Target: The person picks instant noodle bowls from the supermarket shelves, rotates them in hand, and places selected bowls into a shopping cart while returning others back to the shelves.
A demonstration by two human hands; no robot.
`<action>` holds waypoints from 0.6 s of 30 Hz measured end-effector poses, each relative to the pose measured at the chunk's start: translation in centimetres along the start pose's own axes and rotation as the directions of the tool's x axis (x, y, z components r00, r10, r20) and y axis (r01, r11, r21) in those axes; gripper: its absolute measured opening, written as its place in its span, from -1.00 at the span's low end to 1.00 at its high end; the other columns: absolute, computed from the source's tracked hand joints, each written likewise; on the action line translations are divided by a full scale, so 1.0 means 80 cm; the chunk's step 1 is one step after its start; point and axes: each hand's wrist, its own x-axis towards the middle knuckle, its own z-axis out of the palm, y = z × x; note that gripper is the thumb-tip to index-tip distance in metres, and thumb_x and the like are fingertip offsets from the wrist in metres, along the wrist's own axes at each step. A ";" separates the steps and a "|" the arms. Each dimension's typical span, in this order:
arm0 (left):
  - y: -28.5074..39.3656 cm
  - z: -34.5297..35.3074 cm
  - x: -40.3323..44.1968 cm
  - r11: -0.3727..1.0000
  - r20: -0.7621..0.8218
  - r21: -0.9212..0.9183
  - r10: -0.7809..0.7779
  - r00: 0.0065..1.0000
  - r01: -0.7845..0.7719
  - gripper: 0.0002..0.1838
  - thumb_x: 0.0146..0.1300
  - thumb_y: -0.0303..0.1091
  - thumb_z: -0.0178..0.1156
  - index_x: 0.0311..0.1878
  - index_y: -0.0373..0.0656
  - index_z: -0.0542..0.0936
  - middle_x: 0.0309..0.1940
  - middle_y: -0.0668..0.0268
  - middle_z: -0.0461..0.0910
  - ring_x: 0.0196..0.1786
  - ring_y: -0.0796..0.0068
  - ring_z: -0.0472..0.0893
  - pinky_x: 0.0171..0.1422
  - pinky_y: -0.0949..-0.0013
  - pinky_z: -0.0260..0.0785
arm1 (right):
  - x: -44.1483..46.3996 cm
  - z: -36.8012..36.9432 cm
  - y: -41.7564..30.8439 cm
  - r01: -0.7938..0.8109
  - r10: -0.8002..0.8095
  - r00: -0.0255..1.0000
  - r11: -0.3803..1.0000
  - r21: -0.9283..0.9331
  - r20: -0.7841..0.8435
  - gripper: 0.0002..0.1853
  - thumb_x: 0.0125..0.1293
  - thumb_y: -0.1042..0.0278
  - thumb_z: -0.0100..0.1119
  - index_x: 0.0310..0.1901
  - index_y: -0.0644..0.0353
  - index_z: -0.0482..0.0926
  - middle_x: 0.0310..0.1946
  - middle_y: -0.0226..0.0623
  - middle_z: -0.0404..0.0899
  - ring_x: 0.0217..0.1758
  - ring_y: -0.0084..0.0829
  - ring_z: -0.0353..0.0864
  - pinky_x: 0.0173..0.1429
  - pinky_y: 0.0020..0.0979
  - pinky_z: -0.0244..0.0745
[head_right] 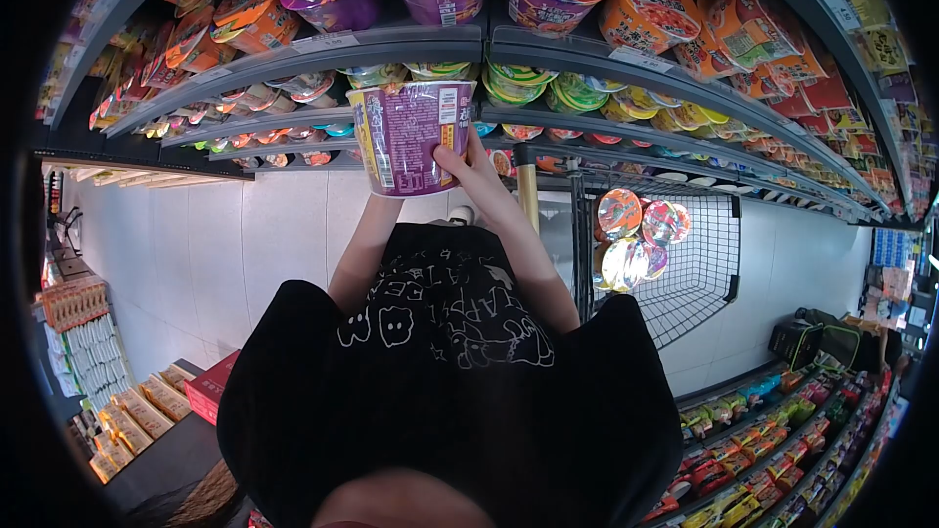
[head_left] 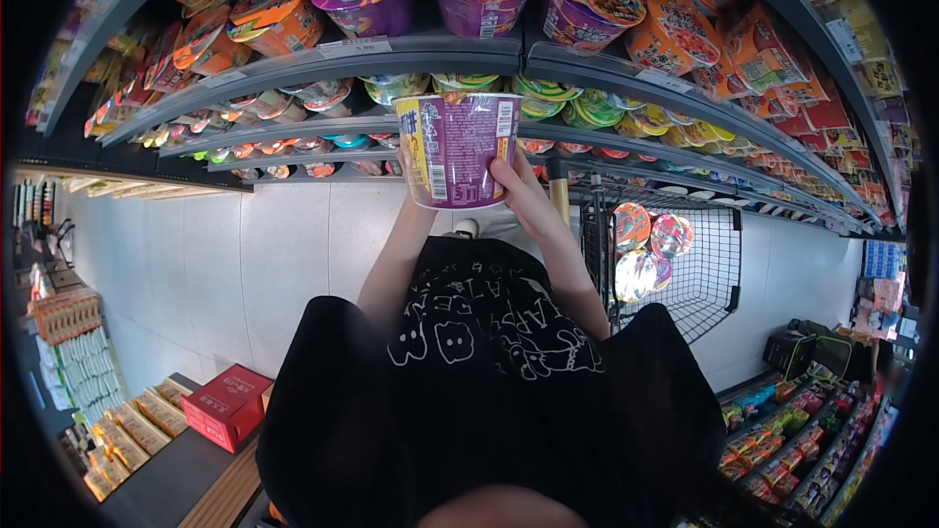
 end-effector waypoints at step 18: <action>0.001 0.009 -0.002 1.000 -0.018 0.015 -0.005 1.000 0.005 -0.24 0.09 0.29 -0.12 0.18 -0.14 0.27 0.07 0.17 0.38 0.08 0.24 0.42 0.14 0.14 0.30 | 0.001 0.001 0.000 0.033 -0.032 0.999 0.998 0.051 -0.021 -0.17 0.14 0.06 0.15 0.28 0.25 -0.08 0.12 -0.20 0.24 0.18 -0.46 0.22 0.25 -0.41 0.08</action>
